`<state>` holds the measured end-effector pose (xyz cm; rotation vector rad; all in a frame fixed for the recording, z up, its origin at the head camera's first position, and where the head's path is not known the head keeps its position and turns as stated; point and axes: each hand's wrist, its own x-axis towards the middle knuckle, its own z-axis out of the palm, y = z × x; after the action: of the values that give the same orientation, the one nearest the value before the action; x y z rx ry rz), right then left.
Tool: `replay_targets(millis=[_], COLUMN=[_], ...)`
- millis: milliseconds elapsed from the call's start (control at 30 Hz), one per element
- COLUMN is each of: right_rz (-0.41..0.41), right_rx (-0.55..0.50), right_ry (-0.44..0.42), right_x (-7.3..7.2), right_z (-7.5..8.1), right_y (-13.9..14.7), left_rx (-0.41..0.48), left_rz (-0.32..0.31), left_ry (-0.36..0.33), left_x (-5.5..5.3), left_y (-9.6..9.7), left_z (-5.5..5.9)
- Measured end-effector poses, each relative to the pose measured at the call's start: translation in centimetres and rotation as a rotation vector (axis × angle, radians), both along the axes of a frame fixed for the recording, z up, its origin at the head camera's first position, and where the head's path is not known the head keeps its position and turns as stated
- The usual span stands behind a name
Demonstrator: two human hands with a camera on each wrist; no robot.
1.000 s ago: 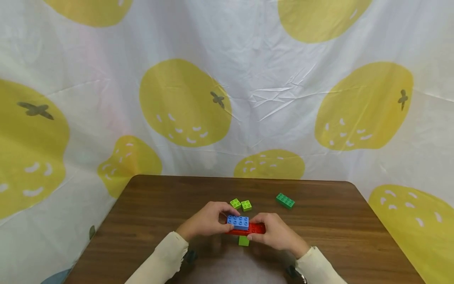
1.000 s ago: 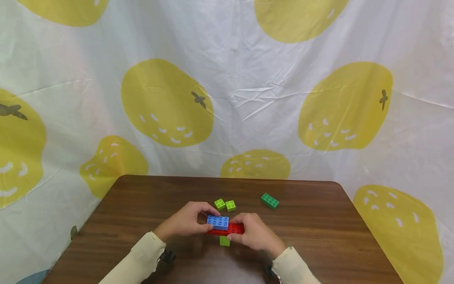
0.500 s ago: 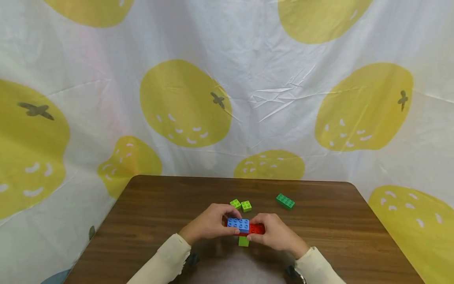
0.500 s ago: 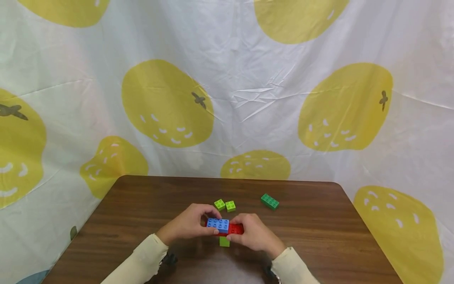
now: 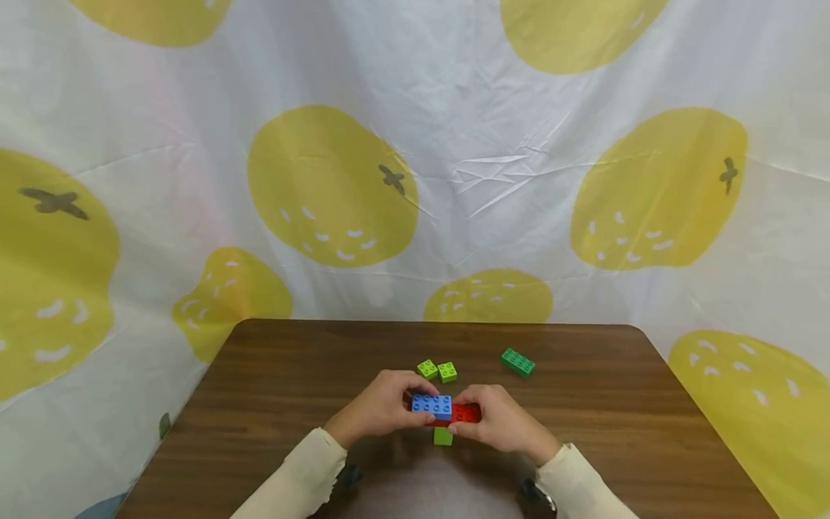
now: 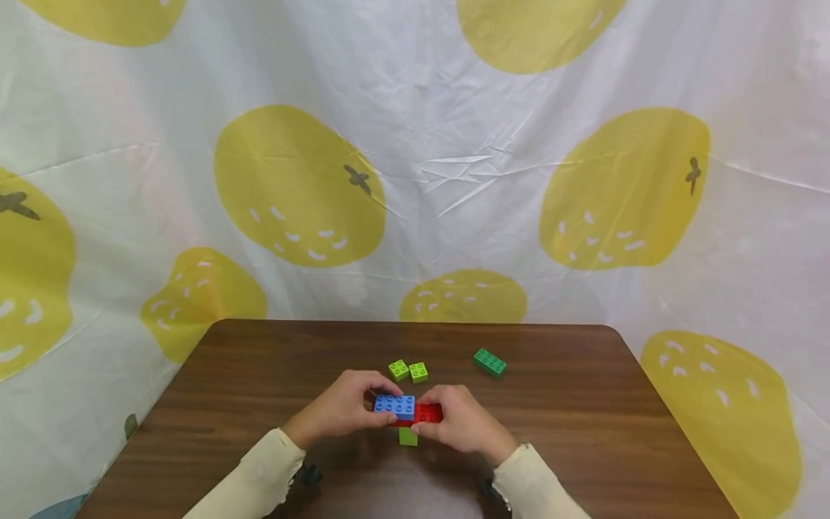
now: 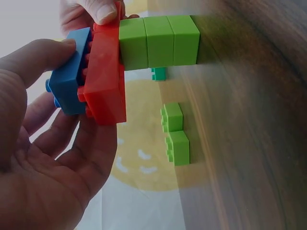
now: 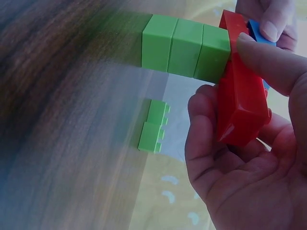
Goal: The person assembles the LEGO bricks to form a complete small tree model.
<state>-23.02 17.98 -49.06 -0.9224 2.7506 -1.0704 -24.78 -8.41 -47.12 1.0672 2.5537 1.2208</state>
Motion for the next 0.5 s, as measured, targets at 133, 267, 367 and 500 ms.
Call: replay_targets(millis=[133,267,367,500], right_rz=[0.007,0.002,-0.001,0.001], right_rx=[0.0,0.005,0.007,0.005], right_ry=[0.009,-0.009,-0.019,-0.018], right_x=[-0.08,0.03,0.1,0.09], right_z=[0.05,0.12,0.18,0.21], right_y=[-0.14,-0.16,-0.09,0.11], left_rx=[-0.001,0.0,0.011,0.04], left_rz=[0.003,0.006,0.006,0.003], left_ry=[-0.008,-0.018,-0.026,-0.024], left_x=[0.01,0.09,0.13,-0.02], left_y=[0.1,0.2,0.27,0.42], left_z=[-0.01,-0.13,-0.2,-0.43])
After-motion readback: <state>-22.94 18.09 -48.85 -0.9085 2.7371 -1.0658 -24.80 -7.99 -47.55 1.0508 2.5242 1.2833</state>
